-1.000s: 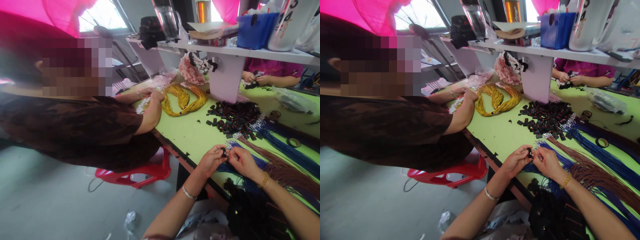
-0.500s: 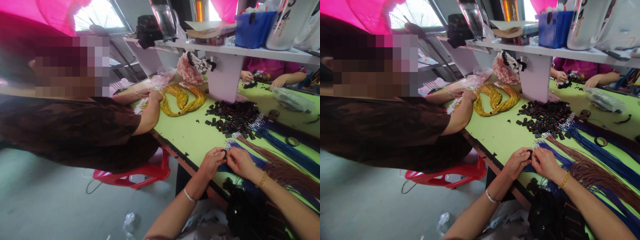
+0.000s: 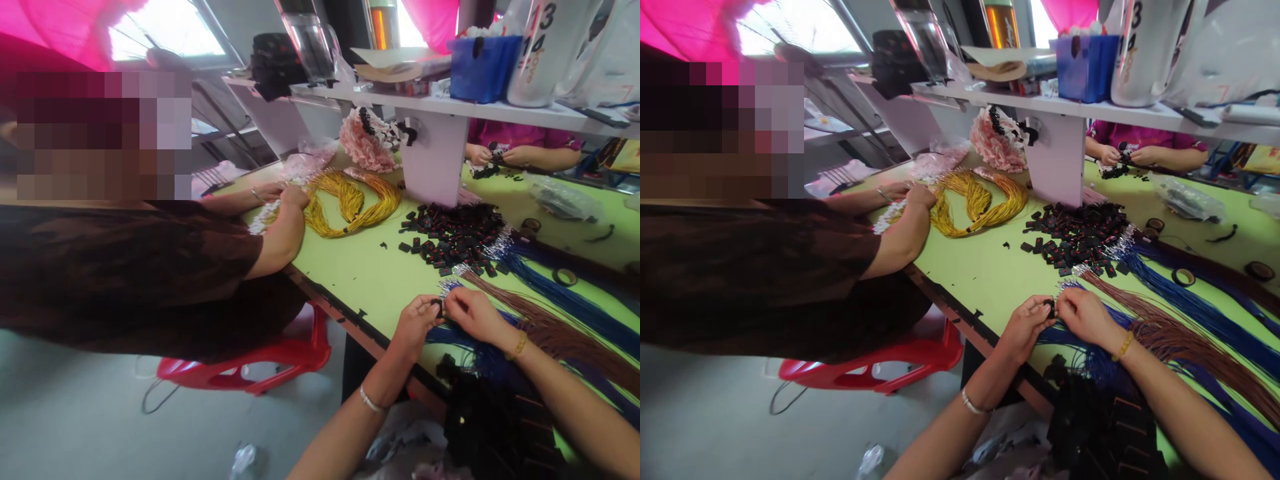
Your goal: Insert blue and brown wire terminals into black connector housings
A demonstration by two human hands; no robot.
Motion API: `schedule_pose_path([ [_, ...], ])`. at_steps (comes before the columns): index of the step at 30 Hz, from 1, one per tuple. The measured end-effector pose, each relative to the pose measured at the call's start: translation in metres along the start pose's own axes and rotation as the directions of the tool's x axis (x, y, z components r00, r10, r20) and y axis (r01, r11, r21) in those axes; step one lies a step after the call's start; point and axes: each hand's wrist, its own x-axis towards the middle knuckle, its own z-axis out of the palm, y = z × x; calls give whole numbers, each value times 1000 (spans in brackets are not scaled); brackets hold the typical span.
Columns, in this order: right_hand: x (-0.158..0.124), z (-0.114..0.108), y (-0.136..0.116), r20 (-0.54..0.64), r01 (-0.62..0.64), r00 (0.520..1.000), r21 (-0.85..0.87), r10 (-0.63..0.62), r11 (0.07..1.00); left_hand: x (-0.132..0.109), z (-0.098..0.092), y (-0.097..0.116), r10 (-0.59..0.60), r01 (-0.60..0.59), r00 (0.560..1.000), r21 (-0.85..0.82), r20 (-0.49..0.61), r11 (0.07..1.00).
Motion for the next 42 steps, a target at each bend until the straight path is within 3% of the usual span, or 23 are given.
schedule_pose_path([
  [3, 5, -27, 20, -65, -151, 987, -111, 144, 982, 0, -1, 2, -14, 15, 1000, -11, 17, 1000],
  [6, 6, -43, 40, 55, -257, 955, -339, 292, 905, 0, 0, 3, -41, 42, 999, -17, 32, 999],
  [9, 3, -42, 48, 125, -281, 921, -442, 368, 852, 1, 4, 1, -61, 62, 997, -31, 47, 998],
  [19, -4, -41, 38, 120, -243, 929, -515, 350, 822, 10, 8, -10, -98, 99, 994, -14, 44, 995],
  [24, 0, -41, 28, 147, -250, 924, -463, 352, 850, 9, 8, -13, -74, 71, 996, 76, 47, 995],
  [26, 5, -42, 25, 131, -268, 914, -517, 384, 813, 8, 8, -14, -43, 29, 996, 171, 75, 985],
  [30, 9, -46, 24, -12, -388, 877, -609, 481, 692, 6, 9, -14, 52, -93, 989, 308, 138, 947],
  [34, 7, -46, 25, 54, -348, 897, -525, 439, 777, 2, 13, -14, 99, -134, 986, 295, 131, 946],
  [39, 6, -43, 31, 72, -321, 912, -487, 403, 812, 1, 21, -14, 183, -206, 973, 180, 139, 962],
  [42, 6, -44, 33, 71, -323, 919, -430, 388, 843, 4, 19, -17, 165, -194, 977, 238, 138, 952],
])
